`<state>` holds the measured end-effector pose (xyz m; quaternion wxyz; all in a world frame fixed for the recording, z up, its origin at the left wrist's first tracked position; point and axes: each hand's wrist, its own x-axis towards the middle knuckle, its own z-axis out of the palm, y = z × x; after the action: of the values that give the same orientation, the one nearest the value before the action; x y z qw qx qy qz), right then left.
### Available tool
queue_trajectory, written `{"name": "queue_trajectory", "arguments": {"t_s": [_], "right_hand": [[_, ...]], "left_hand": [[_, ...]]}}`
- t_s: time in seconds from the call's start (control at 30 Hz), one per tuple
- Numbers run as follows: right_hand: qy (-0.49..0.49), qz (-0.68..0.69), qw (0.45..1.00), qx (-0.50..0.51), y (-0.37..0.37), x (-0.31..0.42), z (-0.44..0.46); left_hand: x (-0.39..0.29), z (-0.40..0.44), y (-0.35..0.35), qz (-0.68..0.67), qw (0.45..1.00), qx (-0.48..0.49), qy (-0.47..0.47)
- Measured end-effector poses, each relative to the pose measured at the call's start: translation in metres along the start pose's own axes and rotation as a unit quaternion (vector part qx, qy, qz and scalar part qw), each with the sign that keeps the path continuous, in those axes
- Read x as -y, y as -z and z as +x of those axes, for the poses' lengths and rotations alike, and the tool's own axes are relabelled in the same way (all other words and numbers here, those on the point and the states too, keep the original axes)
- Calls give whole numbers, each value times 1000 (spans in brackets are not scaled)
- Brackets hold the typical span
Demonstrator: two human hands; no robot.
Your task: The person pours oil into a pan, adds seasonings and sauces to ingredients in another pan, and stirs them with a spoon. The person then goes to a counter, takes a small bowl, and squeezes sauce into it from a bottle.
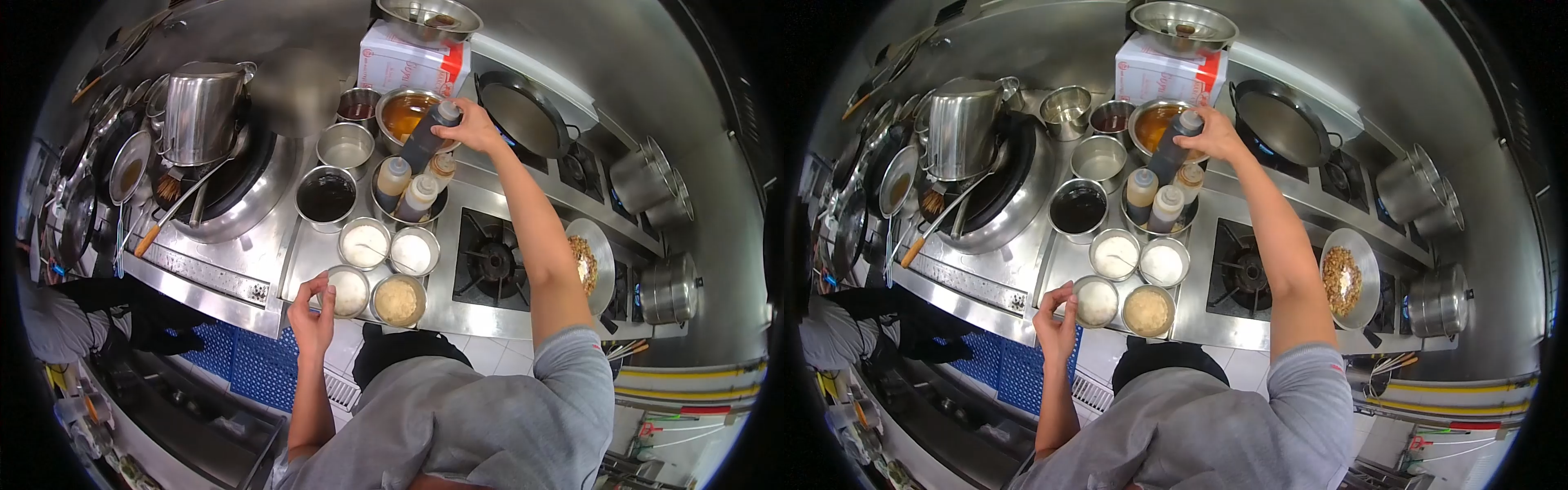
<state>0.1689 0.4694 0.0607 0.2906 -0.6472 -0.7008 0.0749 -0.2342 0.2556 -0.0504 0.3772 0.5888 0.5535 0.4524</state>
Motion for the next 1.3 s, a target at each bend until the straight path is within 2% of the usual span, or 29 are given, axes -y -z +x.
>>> {"name": "queue_trajectory", "arguments": {"t_s": [0.03, 0.17, 0.27, 0.33, 0.4, 0.47, 0.53, 0.63, 0.8, 0.87, 0.93, 1.0, 1.1, 1.13, 1.17, 1.23, 1.3], "right_hand": [[-25, 33, 998, 48, 4, 1, -2], [-32, 21, 998, 46, 4, 4, -3], [-64, 29, 997, 17, 7, 1, -3], [-49, 24, 995, -82, 13, -3, -6], [-59, 43, 993, -97, 39, 15, -15], [-27, 120, 981, -150, 60, 17, -25], [-20, 102, 975, -197, 83, 24, -39], [-19, 146, 969, -196, 111, 33, -67], [-22, 187, 959, -213, 128, 53, -159], [-65, 275, 943, -179, 128, 57, -201], [-114, 297, 934, -163, 129, 53, -242], [-146, 344, 908, -190, 131, 45, -277], [-115, 365, 904, -190, 130, 9, -334], [-89, 389, 895, -197, 124, -8, -351], [-90, 389, 895, -197, 118, -23, -366], [-212, 404, 875, -164, 121, -56, -403], [-221, 300, 905, -204, 138, -84, -430]], "left_hand": [[0, 0, -1, -4, 1000, -1, -6], [2, -1, -1, -6, 1000, -3, -22], [-3, -6, -1, -21, 1000, -12, -14], [-12, -7, -4, -30, 999, -11, -21], [-25, -3, -14, -43, 998, -10, -33], [-39, 2, -30, -69, 989, 1, -130], [-57, 10, -50, -48, 983, 29, -177], [-99, 22, -84, -28, 965, 91, -244], [-137, 18, -176, 16, 948, 80, -306], [-143, 9, -209, 50, 939, 69, -334], [-151, -2, -227, 65, 941, 214, -255], [-140, -19, -257, 19, 936, 207, -283], [-143, -54, -287, -87, 910, 297, -275], [-147, -66, -299, -94, 905, 348, -226], [-148, -77, -310, -86, 899, 372, -213], [-158, -99, -335, -33, 886, 413, -210], [-169, -120, -354, 75, 849, 464, -240]]}}
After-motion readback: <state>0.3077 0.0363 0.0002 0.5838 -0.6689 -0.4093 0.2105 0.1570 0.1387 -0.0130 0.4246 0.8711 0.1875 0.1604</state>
